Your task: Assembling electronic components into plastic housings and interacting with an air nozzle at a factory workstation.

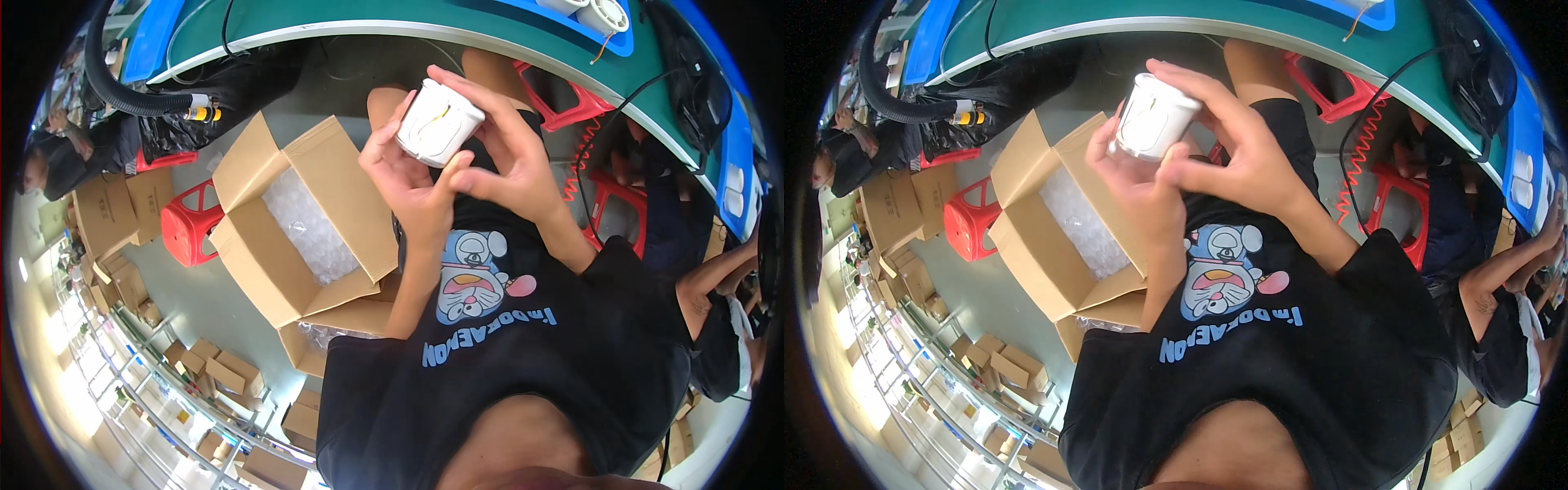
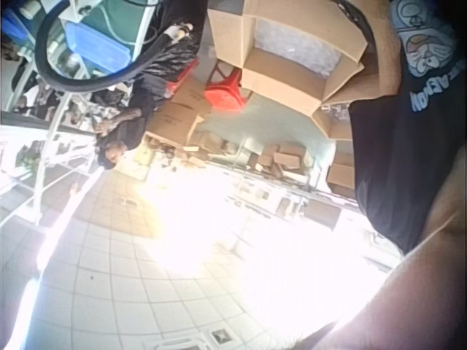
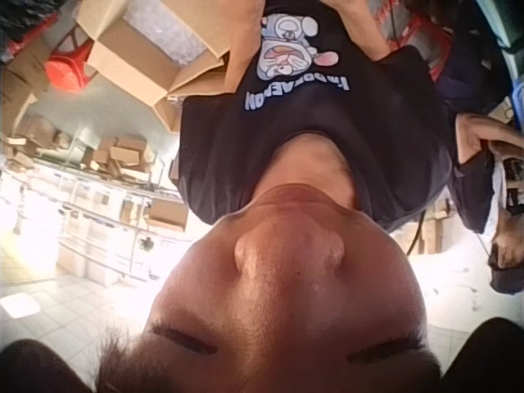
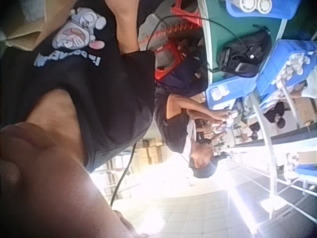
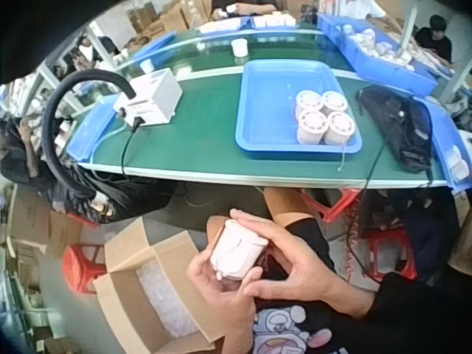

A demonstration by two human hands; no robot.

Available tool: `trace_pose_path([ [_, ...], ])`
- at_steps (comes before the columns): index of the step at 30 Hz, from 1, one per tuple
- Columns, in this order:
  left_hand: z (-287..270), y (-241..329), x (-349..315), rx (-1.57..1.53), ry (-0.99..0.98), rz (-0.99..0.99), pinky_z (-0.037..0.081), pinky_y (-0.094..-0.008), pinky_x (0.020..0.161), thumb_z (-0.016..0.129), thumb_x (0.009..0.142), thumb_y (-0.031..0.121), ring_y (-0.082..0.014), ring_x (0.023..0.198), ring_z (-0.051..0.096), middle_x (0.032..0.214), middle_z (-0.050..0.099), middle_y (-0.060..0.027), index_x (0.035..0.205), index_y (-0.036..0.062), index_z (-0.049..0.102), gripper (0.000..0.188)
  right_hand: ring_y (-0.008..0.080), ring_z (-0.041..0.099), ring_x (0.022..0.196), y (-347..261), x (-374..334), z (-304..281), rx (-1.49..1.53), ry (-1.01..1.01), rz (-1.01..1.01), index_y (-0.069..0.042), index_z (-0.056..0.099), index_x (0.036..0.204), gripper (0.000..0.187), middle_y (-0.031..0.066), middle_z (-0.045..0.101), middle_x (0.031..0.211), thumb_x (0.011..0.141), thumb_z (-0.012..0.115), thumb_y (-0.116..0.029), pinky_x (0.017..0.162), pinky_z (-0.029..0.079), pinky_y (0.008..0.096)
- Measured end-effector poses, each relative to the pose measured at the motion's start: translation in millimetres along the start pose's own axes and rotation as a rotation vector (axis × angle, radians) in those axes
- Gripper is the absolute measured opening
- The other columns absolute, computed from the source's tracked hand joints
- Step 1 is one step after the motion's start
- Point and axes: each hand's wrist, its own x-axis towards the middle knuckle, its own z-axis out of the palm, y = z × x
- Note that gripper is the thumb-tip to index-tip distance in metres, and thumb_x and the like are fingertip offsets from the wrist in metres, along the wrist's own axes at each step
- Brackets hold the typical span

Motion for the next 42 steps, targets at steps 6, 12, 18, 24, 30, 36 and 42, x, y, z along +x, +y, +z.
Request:
trace_pose_path([
  [6,15,29,8,0.261,-0.255,0.2,0.043,-0.0411,0.102,0.076,0.073,-0.005,-0.0364,0.129,0.047,0.143,0.04,-0.0308,0.135,-0.0045,0.038,0.072,0.0201,0.051,0.123,-27,10,-8,-0.155,0.106,0.062,-0.001,0.036,0.138,0.082,0.0139,0.048,0.135,0.068,0.08,0.002,0.101,0.046,0.0331],
  [12,7,33,37,0.349,-0.27,0.234,0.04,-0.039,0.101,0.035,0.098,0.058,-0.0307,0.12,0.052,0.131,0.052,-0.0225,0.121,-0.005,0.054,0.07,0.0182,0.056,0.115,-29,-2,-28,-0.235,0.01,0.059,-0.003,0.044,0.133,0.082,0.0107,0.054,0.125,0.063,0.086,-0.006,0.093,0.048,0.0308],
  [18,35,27,29,0.002,-0.224,0.138,0.047,-0.0391,0.091,0.03,0.1,0.048,-0.0316,0.104,0.061,0.11,0.062,-0.0234,0.111,-0.0063,0.058,0.062,0.0191,0.064,0.094,-28,-6,-12,-0.377,0.076,-0.158,-0.006,0.054,0.125,0.077,0.0086,0.063,0.11,0.057,0.09,-0.016,0.076,0.052,0.0281],
  [24,36,23,29,0.008,-0.154,0.201,0.049,-0.0389,0.086,0.024,0.1,0.041,-0.0314,0.095,0.064,0.098,0.067,-0.0219,0.104,-0.0066,0.062,0.061,0.0246,0.065,0.089,-28,-8,-11,-0.423,0.088,-0.225,-0.006,0.055,0.123,0.076,0.0112,0.064,0.104,0.057,0.089,-0.017,0.077,0.052,0.0303],
  [30,44,11,35,-0.023,-0.266,-0.062,0.044,-0.0347,0.095,0.024,0.099,0.061,-0.0248,0.113,0.055,0.125,0.056,-0.018,0.131,-0.0045,0.045,0.076,0.0143,0.054,0.114,-12,-13,-26,0.124,0.222,0.104,-0.002,0.045,0.131,0.073,0.0072,0.054,0.126,0.071,0.085,-0.015,0.097,0.044,0.0302],
  [36,43,12,30,0.23,-0.42,0.078,0.04,-0.0392,0.103,0.082,0.073,0.028,-0.0299,0.122,0.05,0.135,0.047,-0.0184,0.135,-0.0019,0.043,0.079,0.0196,0.049,0.124,-10,-3,-45,0.5,0.273,0.076,0.001,0.035,0.143,0.094,0.0092,0.05,0.131,0.073,0.084,-0.037,0.102,0.041,0.0328],
  [42,50,9,33,0.294,-0.43,0.184,0.031,-0.0429,0.112,0.075,0.072,0.001,-0.0285,0.132,0.041,0.139,0.042,-0.0164,0.137,-0.0004,0.037,0.075,0.034,0.047,0.13,-6,-4,-52,0.563,0.229,0.122,-0.005,0.023,0.151,0.106,0.0206,0.041,0.144,0.073,0.08,-0.048,0.108,0.04,0.049],
])
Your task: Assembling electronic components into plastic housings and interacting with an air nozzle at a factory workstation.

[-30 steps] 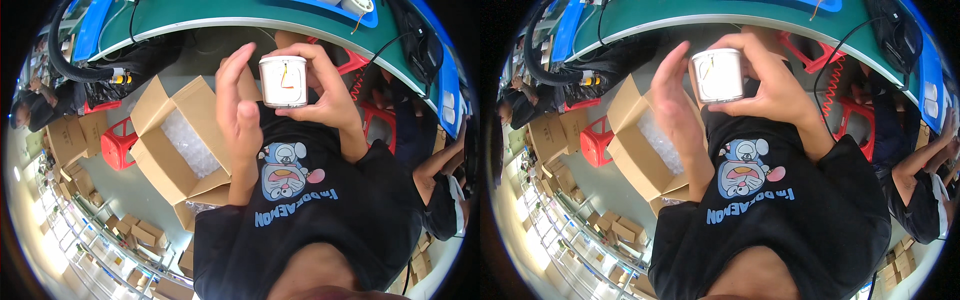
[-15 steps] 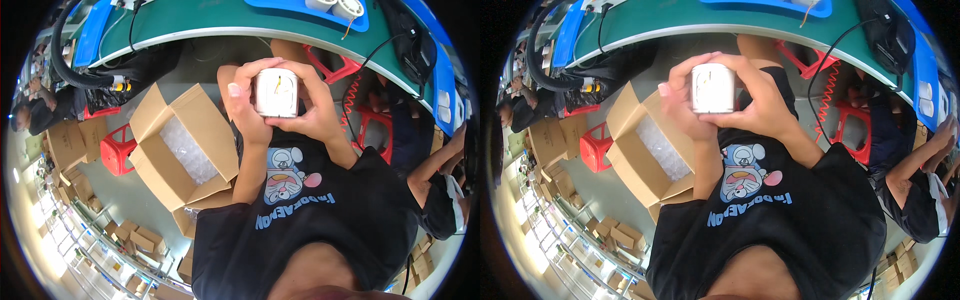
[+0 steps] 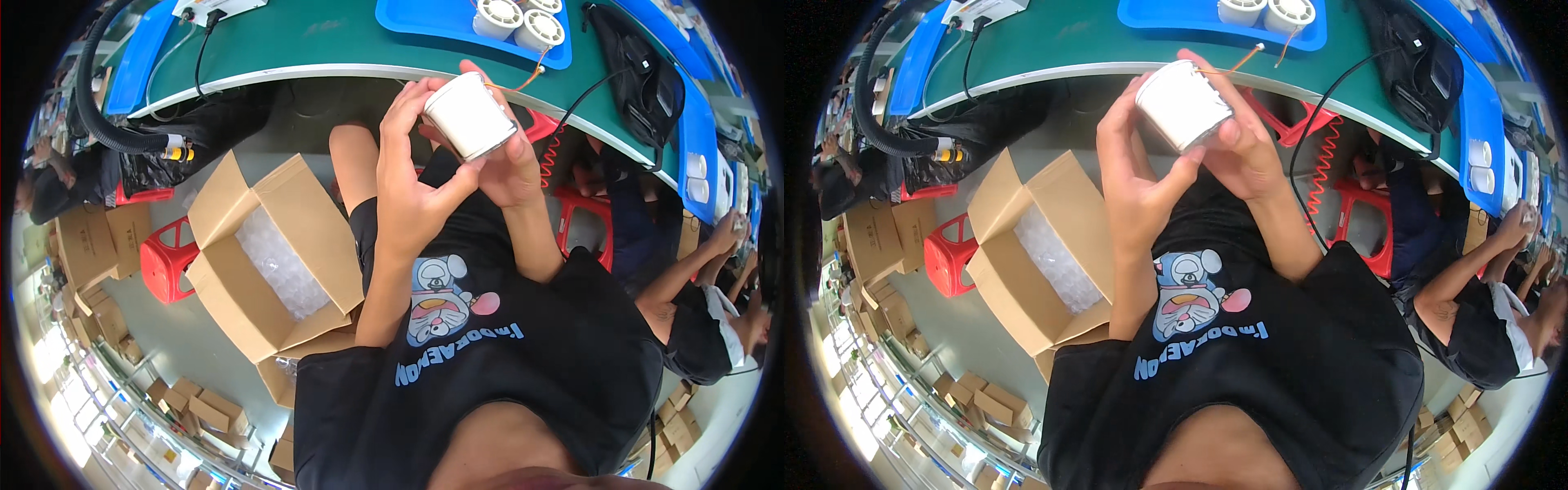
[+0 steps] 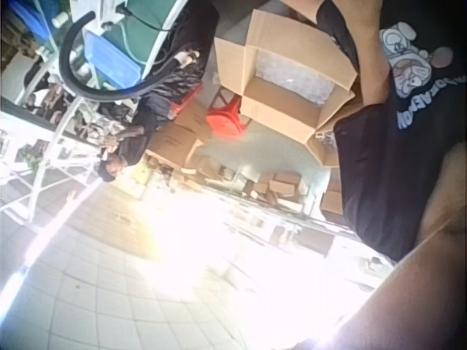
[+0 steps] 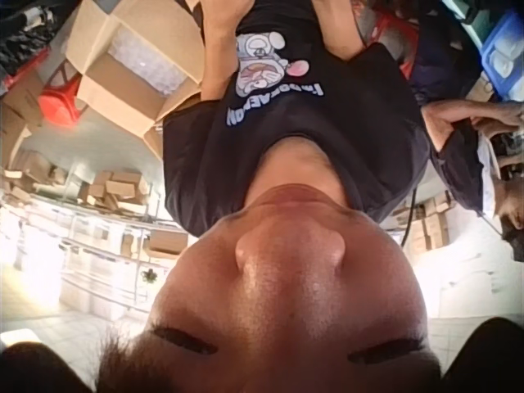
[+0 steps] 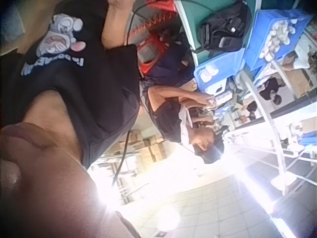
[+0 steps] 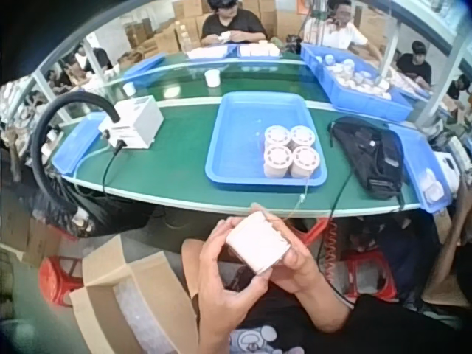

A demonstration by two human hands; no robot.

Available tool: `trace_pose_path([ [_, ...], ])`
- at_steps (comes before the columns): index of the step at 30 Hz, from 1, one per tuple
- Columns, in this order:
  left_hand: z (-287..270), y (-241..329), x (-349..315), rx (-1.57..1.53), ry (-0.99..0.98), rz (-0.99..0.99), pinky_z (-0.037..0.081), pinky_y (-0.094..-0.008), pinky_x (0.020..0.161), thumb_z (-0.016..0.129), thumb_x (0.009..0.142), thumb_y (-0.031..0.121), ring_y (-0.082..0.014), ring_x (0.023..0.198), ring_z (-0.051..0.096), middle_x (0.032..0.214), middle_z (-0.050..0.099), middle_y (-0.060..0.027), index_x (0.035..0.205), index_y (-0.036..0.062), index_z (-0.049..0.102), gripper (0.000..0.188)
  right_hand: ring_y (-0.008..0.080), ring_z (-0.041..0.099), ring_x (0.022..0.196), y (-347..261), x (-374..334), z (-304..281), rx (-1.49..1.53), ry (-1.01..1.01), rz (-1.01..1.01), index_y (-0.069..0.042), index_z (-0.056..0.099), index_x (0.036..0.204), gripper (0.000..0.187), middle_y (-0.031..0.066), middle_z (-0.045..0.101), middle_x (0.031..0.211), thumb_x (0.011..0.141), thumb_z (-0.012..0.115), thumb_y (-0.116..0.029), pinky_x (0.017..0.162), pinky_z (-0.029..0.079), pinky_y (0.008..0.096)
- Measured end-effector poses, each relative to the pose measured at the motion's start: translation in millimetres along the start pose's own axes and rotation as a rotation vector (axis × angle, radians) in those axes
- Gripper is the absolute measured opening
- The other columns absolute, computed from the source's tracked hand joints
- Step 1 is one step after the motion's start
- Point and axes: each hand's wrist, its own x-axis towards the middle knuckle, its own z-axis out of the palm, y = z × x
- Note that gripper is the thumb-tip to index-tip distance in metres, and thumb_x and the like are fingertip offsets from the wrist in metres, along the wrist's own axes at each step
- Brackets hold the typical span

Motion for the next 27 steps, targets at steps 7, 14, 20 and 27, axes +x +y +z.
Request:
trace_pose_path([
  [7,-11,-3,-5,-0.03,0.029,0.008,0.04,-0.0393,0.104,0.072,0.067,0.001,-0.0318,0.125,0.049,0.136,0.048,-0.0163,0.133,0.0023,0.046,0.071,0.0342,0.044,0.133,-10,-4,-3,-0.205,-0.111,-0.075,-0.005,0.031,0.149,0.097,0.0262,0.039,0.145,0.072,0.081,-0.037,0.11,0.038,0.0452],
  [14,-15,20,-2,-0.462,-0.022,-0.329,0.039,-0.0373,0.105,0.071,0.082,0.007,-0.027,0.126,0.047,0.135,0.045,-0.0197,0.146,-0.005,0.023,0.081,0.0252,0.042,0.134,-4,-7,12,-0.611,-0.1,-0.28,-0.003,0.037,0.144,0.08,0.0158,0.041,0.145,0.074,0.075,0.001,0.11,0.035,0.0377],
  [20,-10,24,4,-0.228,0.076,-0.396,0.044,-0.0344,0.099,0.065,0.091,0.011,-0.0241,0.118,0.053,0.13,0.05,-0.0203,0.147,-0.0083,0.021,0.073,0.0249,0.042,0.133,-2,-3,12,-0.675,-0.084,-0.253,-0.002,0.036,0.145,0.075,0.0145,0.041,0.144,0.079,0.071,-0.01,0.11,0.034,0.0377],
  [27,-3,40,11,-0.009,0.013,-0.246,0.04,-0.0364,0.101,0.062,0.092,0.02,-0.031,0.119,0.05,0.13,0.048,-0.0228,0.145,-0.0107,0.024,0.072,0.026,0.042,0.133,-2,1,41,-0.376,-0.012,-0.146,-0.002,0.027,0.149,0.064,0.0195,0.038,0.148,0.097,0.052,-0.03,0.109,0.034,0.0369],
])
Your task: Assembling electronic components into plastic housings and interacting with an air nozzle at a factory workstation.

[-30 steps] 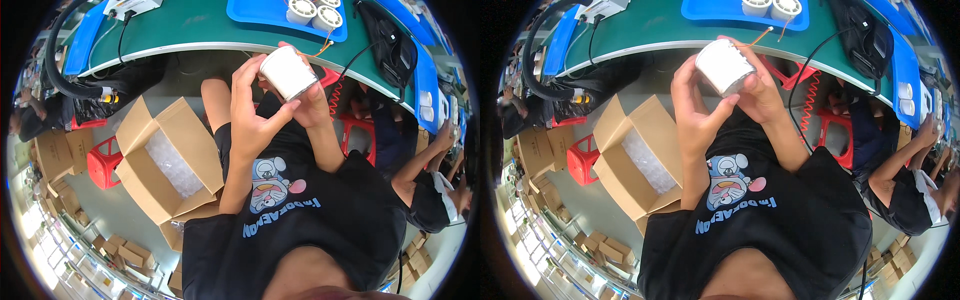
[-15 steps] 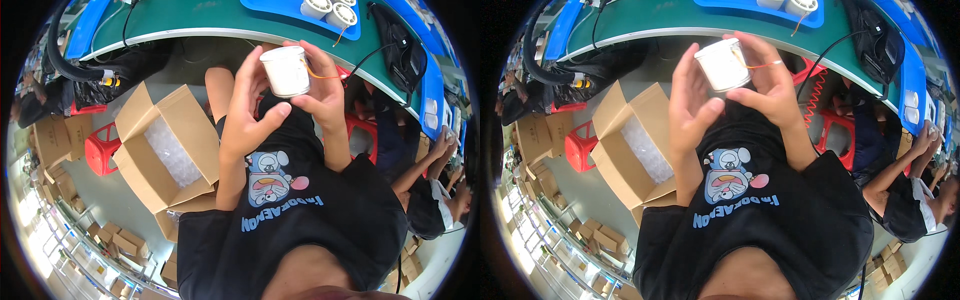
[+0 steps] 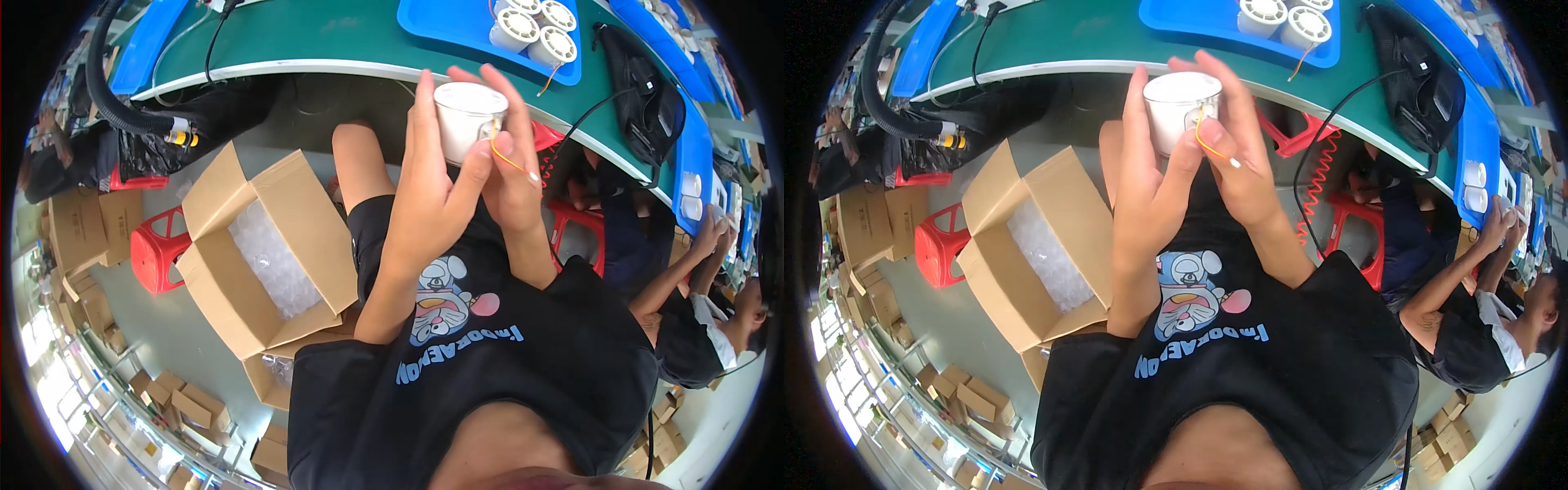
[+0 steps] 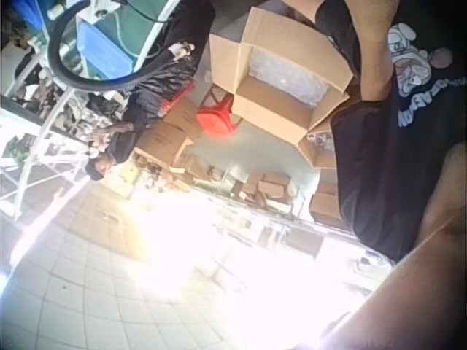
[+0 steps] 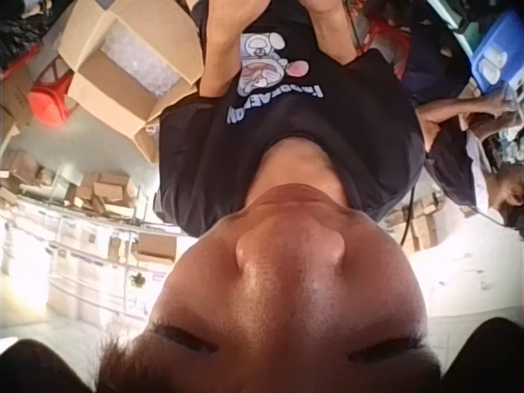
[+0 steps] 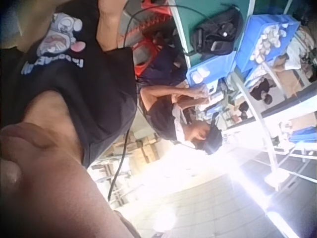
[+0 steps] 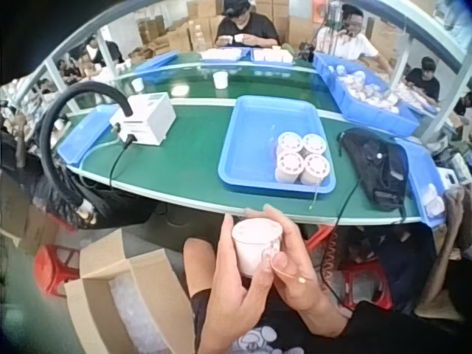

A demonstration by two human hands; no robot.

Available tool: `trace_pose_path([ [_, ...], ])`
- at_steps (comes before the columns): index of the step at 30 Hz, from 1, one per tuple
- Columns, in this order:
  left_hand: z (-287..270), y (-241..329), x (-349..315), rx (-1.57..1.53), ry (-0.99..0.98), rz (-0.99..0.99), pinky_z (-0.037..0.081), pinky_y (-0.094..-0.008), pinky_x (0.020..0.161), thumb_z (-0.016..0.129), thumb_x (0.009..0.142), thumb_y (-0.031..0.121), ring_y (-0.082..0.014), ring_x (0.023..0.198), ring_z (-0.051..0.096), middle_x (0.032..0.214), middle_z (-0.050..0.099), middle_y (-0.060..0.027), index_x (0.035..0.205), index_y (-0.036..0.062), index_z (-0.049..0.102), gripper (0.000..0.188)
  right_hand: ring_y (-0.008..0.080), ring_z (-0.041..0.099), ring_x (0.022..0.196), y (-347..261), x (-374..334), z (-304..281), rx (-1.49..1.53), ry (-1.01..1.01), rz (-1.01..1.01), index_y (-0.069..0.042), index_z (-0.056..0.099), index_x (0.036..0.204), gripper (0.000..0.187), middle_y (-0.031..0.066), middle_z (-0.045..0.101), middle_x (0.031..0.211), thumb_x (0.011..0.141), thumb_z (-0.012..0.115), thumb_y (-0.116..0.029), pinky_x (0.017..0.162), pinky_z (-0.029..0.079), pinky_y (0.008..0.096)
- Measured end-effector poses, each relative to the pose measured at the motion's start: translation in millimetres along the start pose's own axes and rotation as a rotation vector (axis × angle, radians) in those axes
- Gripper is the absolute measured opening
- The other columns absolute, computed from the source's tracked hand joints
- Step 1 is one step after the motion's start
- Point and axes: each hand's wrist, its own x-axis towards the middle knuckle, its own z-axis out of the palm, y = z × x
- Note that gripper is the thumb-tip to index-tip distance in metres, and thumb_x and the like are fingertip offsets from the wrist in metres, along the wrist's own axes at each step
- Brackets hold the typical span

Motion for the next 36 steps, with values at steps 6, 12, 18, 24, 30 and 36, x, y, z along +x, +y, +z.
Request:
trace_pose_path([
  [6,-7,7,-2,-0.213,-0.033,0.126,0.039,-0.0343,0.1,0.06,0.094,0.019,-0.0265,0.118,0.05,0.13,0.048,-0.0192,0.141,-0.0074,0.035,0.059,0.0285,0.042,0.134,-12,-2,2,0.127,0.0,-0.052,-0.005,0.022,0.151,0.066,0.0231,0.035,0.15,0.1,0.048,-0.039,0.11,0.035,0.0389],
  [12,-4,5,-10,-0.331,0.058,-0.055,0.045,-0.0318,0.093,0.065,0.092,0.014,-0.0213,0.109,0.056,0.126,0.052,-0.014,0.135,-0.0007,0.046,0.05,0.0287,0.044,0.133,-5,-11,3,0.148,-0.006,-0.024,-0.004,0.024,0.15,0.059,0.0227,0.037,0.149,0.102,0.044,-0.033,0.11,0.037,0.0385],
  [18,-9,-5,-17,-0.258,0.041,-0.027,0.044,-0.0333,0.096,0.068,0.086,0.01,-0.0248,0.114,0.053,0.128,0.05,-0.0163,0.138,-0.0019,0.042,0.06,0.0283,0.045,0.133,4,-12,-1,0.226,-0.007,0.057,-0.002,0.025,0.149,0.056,0.0225,0.037,0.149,0.102,0.042,-0.029,0.108,0.038,0.0375],
  [24,-3,6,-5,0.031,0.02,0.06,0.041,-0.035,0.1,0.069,0.085,0.012,-0.0298,0.119,0.051,0.131,0.048,-0.0192,0.142,-0.0044,0.034,0.07,0.0277,0.045,0.132,2,-3,6,0.241,0.082,0.053,-0.003,0.026,0.149,0.06,0.0216,0.037,0.149,0.1,0.049,-0.027,0.108,0.038,0.0377],
  [30,8,-6,0,-0.274,-0.005,-0.157,0.038,-0.0307,0.103,0.06,0.096,0.017,-0.0193,0.121,0.048,0.134,0.046,-0.0126,0.148,-0.0079,0.021,0.07,0.0157,0.05,0.119,15,-6,-5,0.307,0.085,0.167,-0.004,0.028,0.149,0.066,0.0061,0.05,0.132,0.098,0.057,-0.034,0.099,0.043,0.0312],
  [36,9,-4,21,-0.368,-0.031,-0.166,0.037,-0.0315,0.105,0.05,0.097,0.009,-0.0212,0.126,0.046,0.138,0.044,-0.0161,0.149,-0.0061,0.021,0.061,0.015,0.048,0.122,-6,11,-5,0.281,0.061,0.137,-0.001,0.028,0.148,0.064,0.0082,0.049,0.133,0.098,0.057,-0.029,0.103,0.039,0.0309],
])
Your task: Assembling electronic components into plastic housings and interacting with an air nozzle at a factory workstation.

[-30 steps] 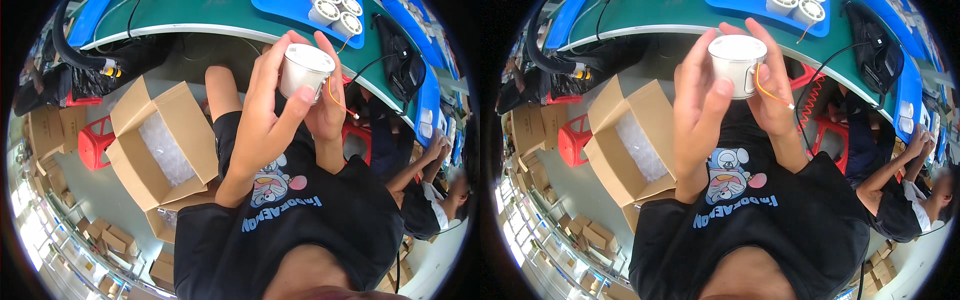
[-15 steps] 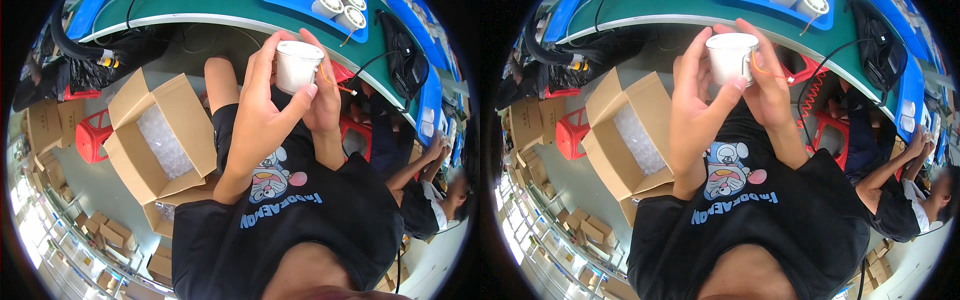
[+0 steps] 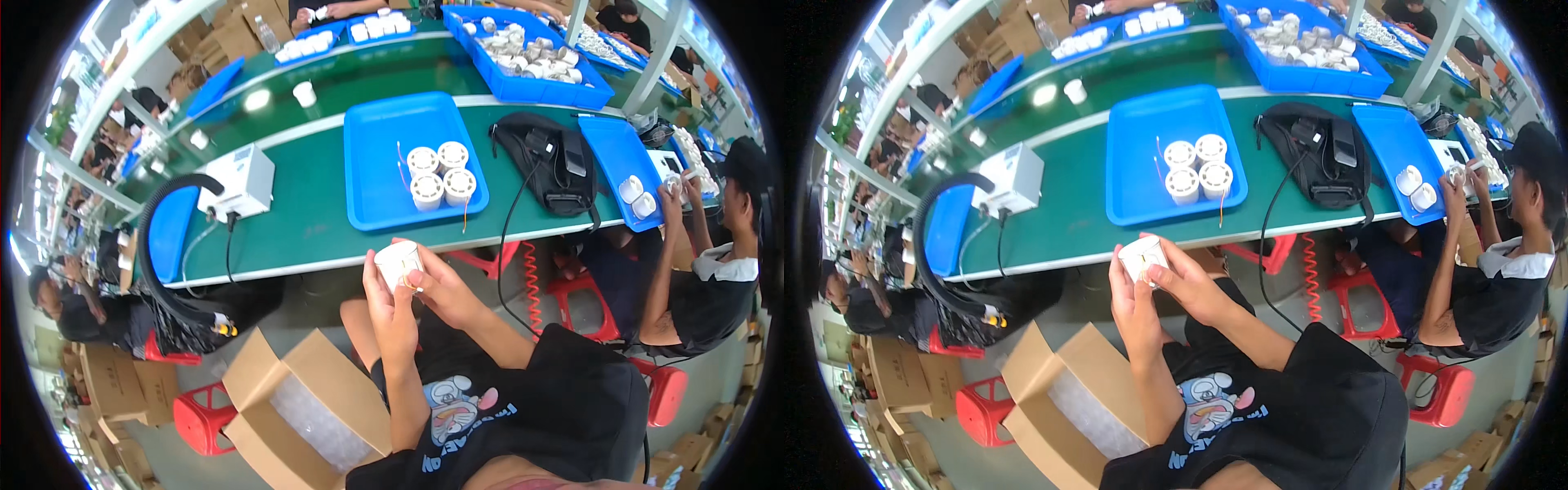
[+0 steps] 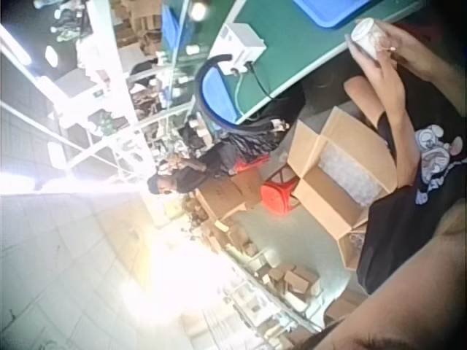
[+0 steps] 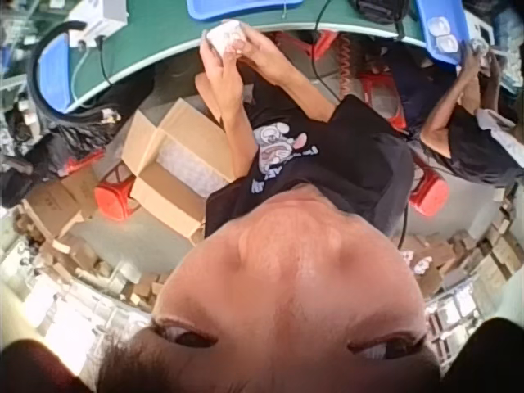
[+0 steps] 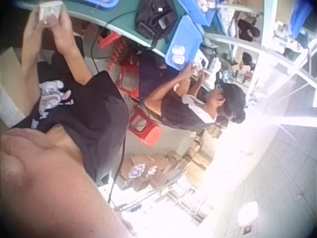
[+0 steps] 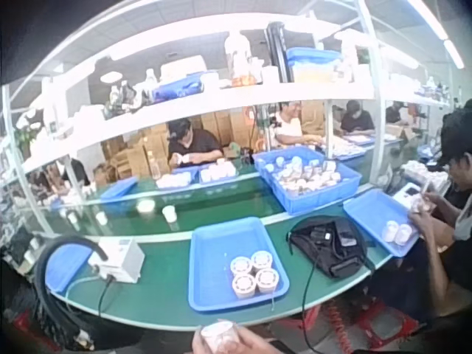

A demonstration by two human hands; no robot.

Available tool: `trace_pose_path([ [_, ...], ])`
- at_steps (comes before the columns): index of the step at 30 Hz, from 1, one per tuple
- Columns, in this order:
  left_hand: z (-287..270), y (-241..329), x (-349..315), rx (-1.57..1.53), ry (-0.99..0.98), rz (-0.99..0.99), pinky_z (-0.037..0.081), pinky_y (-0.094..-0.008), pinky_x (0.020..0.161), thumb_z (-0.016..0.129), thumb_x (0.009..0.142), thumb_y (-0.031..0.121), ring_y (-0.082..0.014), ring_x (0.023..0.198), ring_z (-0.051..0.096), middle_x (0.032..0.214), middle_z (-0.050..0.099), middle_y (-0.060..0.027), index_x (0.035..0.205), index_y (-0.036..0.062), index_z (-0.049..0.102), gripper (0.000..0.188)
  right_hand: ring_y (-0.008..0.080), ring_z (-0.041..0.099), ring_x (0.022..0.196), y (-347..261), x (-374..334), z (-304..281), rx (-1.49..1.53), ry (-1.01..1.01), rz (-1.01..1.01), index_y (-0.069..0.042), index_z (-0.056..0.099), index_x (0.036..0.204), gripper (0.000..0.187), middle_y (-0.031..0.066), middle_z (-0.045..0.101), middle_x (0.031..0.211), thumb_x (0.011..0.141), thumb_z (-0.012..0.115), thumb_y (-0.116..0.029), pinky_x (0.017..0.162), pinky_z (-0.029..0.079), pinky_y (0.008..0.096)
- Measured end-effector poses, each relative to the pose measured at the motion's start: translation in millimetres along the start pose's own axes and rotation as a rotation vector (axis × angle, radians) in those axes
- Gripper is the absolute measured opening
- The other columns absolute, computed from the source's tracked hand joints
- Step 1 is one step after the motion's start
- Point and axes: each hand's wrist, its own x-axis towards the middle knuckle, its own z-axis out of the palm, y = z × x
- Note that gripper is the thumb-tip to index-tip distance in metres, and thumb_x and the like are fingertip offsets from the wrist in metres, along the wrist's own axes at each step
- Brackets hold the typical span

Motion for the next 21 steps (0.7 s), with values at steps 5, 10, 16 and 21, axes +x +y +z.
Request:
trace_pose_path([
  [5,4,7,11,0.08,-0.001,0.109,0.033,-0.0327,0.108,0.044,0.099,0.012,-0.0214,0.129,0.042,0.14,0.043,-0.015,0.148,-0.0049,0.024,0.055,0.0144,0.048,0.121,-13,15,7,-0.086,-0.011,-0.001,0.002,0.034,0.142,0.056,0.0093,0.05,0.131,0.099,0.056,-0.026,0.102,0.04,0.0302],
  [10,-13,22,16,0.255,-0.158,0.079,0.032,-0.0331,0.108,0.046,0.101,0.017,-0.0221,0.129,0.041,0.139,0.041,-0.016,0.149,-0.0046,0.02,0.058,0.0131,0.051,0.116,-18,20,11,-0.046,-0.051,0.023,0.001,0.038,0.139,0.05,0.0079,0.052,0.127,0.1,0.055,-0.025,0.099,0.043,0.0298],
  [16,8,24,12,0.311,-0.043,0.123,0.032,-0.0335,0.108,0.047,0.102,0.024,-0.0227,0.13,0.039,0.14,0.039,-0.0168,0.148,-0.0051,0.02,0.06,0.0126,0.054,0.112,-21,23,16,0.067,-0.026,-0.03,0.0,0.042,0.136,0.047,0.0058,0.055,0.122,0.1,0.055,-0.027,0.095,0.045,0.0292],
  [21,24,32,1,0.321,-0.034,0.19,0.036,-0.0357,0.106,0.047,0.1,0.019,-0.0274,0.129,0.044,0.139,0.042,-0.0213,0.147,-0.0069,0.018,0.061,0.0127,0.054,0.111,-38,8,23,0.038,-0.019,-0.104,-0.001,0.043,0.136,0.048,0.0059,0.056,0.121,0.099,0.056,-0.029,0.094,0.045,0.029],
])
